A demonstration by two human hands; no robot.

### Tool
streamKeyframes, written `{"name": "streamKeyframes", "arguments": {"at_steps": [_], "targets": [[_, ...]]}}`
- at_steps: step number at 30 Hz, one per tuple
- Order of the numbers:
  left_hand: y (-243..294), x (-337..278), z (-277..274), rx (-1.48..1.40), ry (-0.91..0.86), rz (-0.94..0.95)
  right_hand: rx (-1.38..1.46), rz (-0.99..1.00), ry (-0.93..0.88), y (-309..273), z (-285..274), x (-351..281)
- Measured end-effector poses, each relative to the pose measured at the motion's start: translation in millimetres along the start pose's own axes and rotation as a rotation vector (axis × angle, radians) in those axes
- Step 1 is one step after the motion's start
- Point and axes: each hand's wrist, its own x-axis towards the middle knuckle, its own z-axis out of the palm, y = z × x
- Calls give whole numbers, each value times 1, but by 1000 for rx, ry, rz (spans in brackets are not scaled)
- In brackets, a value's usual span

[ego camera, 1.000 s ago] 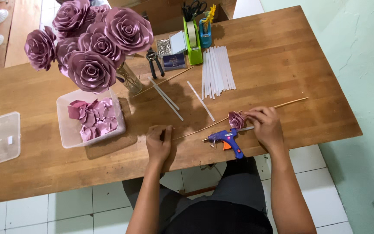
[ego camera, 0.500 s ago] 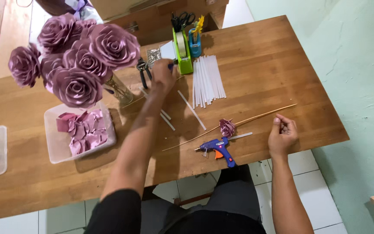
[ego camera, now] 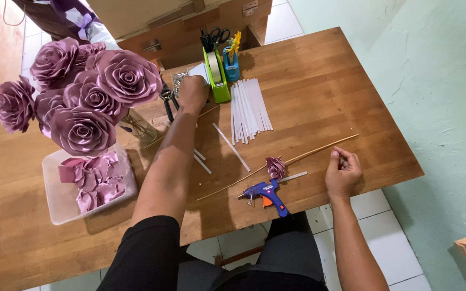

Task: The person assembles a paper rose by attaching pre-cut pink petals to a wooden stick using a hot glue gun. They repeatedly apply glue to the petals and wrap them around the central bud, shaping the flower with their hands. The finished rose is placed on the table.

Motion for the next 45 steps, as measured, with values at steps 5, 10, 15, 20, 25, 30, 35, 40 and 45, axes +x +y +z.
{"name": "streamKeyframes", "arguments": {"at_steps": [5,10,15,20,25,30,35,40,45], "targets": [[-6,8,19,64,45,32,-17,-2,2,6,0,1],[-13,-1,29,196,250,257,-10,6,18,-5,0,0],[-17,2,33,185,373,302,12,-2,27,14,2,1],[-7,-9,14,149,564,383,6,-3,32,1,1,0],[17,-28,-16,42,670,209,20,16,29,2,1,0],[17,-129,-61,-111,800,247,16,-5,29,17,2,3],[-2,-305,-114,636,720,411,22,-15,29,13,1,1],[-28,-422,-183,-140,563,385,-32,-69,26,27,1,1],[-108,-487,-210,195,575,328,-32,-75,33,17,1,0]]}}
